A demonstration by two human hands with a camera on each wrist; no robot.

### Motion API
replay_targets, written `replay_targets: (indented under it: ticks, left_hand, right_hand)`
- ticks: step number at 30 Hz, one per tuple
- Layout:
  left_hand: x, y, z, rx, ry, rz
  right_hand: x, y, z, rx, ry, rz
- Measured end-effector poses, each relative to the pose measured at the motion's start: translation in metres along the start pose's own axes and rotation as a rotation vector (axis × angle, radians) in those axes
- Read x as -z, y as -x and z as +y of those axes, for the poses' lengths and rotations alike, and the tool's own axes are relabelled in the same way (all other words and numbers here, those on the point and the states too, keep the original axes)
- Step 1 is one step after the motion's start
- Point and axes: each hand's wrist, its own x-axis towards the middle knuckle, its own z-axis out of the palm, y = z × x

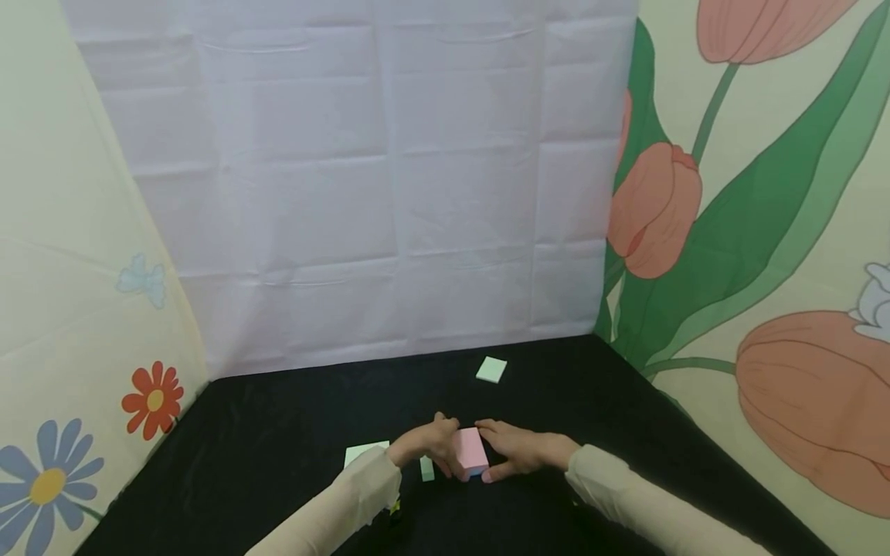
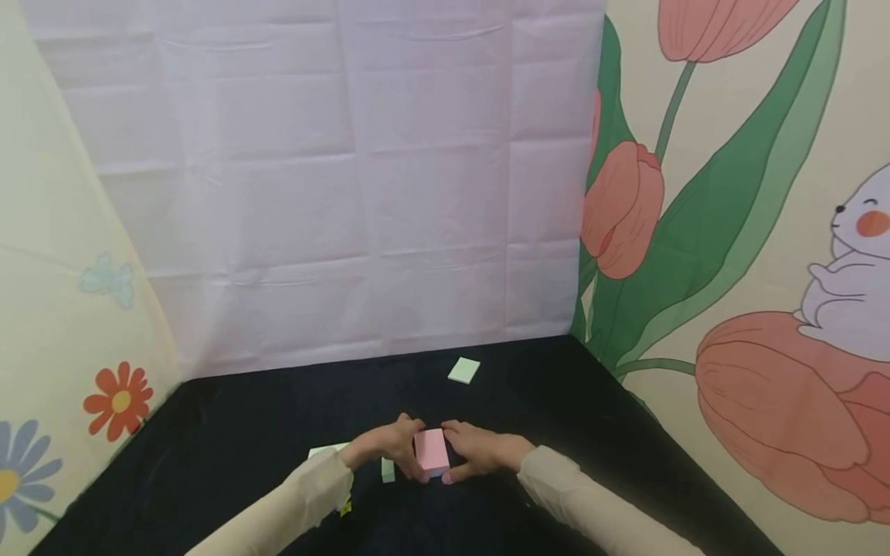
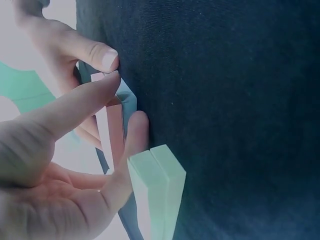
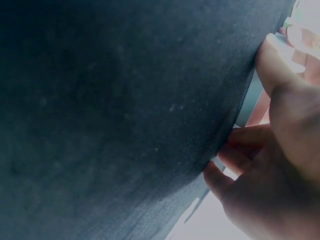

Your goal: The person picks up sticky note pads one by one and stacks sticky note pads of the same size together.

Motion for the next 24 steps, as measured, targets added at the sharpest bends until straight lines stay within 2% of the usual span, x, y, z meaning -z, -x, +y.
replay_targets:
  ticks: [3,5,12,16,19,24]
  left_hand:
    - [-0.001,0.001,0.001,-0.006,-0.030,0.005]
    - [-0.002,0.002,0.001,-0.013,-0.053,0.012]
    - [-0.007,0.006,0.007,-0.041,-0.277,0.082]
    - [-0.007,0.007,0.009,-0.039,-0.372,0.108]
    - [-0.007,0.008,0.008,-0.045,-0.408,0.115]
    - [-0.006,0.009,0.008,-0.050,-0.398,0.110]
  right_hand:
    - [0.002,0.002,-0.007,-0.024,-0.016,-0.001]
    - [0.000,0.001,-0.002,-0.017,-0.006,0.001]
    - [0.003,0.000,-0.011,-0.118,-0.019,-0.014]
    - [0.003,-0.001,-0.014,-0.129,0.006,-0.014]
    - [0.003,-0.001,-0.015,-0.126,0.010,-0.013]
    - [0.003,0.000,-0.015,-0.124,0.010,-0.014]
